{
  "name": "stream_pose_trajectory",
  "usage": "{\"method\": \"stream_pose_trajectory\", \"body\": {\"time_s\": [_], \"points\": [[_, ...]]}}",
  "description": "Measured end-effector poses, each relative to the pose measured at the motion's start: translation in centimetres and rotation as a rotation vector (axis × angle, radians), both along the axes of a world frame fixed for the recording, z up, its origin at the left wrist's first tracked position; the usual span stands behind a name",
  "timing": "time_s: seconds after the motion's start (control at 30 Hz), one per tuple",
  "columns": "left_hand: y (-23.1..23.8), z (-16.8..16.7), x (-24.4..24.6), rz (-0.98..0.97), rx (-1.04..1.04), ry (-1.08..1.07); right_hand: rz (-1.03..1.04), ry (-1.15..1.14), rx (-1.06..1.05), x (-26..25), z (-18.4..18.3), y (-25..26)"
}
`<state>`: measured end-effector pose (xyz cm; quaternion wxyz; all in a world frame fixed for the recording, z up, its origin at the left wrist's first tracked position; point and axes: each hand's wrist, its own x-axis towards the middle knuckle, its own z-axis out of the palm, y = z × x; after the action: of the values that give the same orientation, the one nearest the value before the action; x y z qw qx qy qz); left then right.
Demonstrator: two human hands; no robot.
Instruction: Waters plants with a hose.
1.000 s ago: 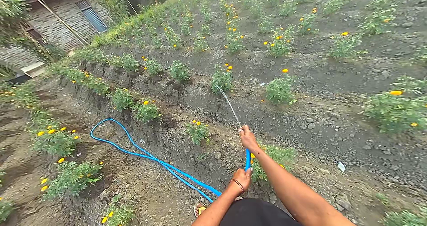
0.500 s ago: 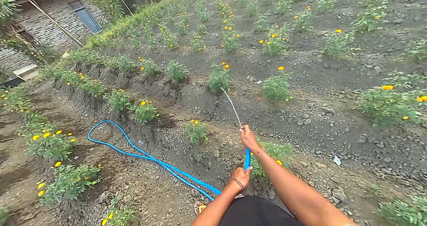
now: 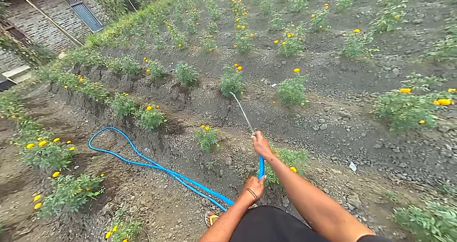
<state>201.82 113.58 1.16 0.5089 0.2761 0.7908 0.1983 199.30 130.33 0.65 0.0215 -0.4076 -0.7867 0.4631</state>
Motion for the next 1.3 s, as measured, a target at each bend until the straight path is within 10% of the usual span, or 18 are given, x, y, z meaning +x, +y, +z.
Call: {"method": "stream_pose_trajectory", "body": {"time_s": [1.3], "points": [[0.09,0.31,-0.01,0.016,0.017,-0.013,-0.027,0.032,0.015,0.14,0.98,0.07]]}}
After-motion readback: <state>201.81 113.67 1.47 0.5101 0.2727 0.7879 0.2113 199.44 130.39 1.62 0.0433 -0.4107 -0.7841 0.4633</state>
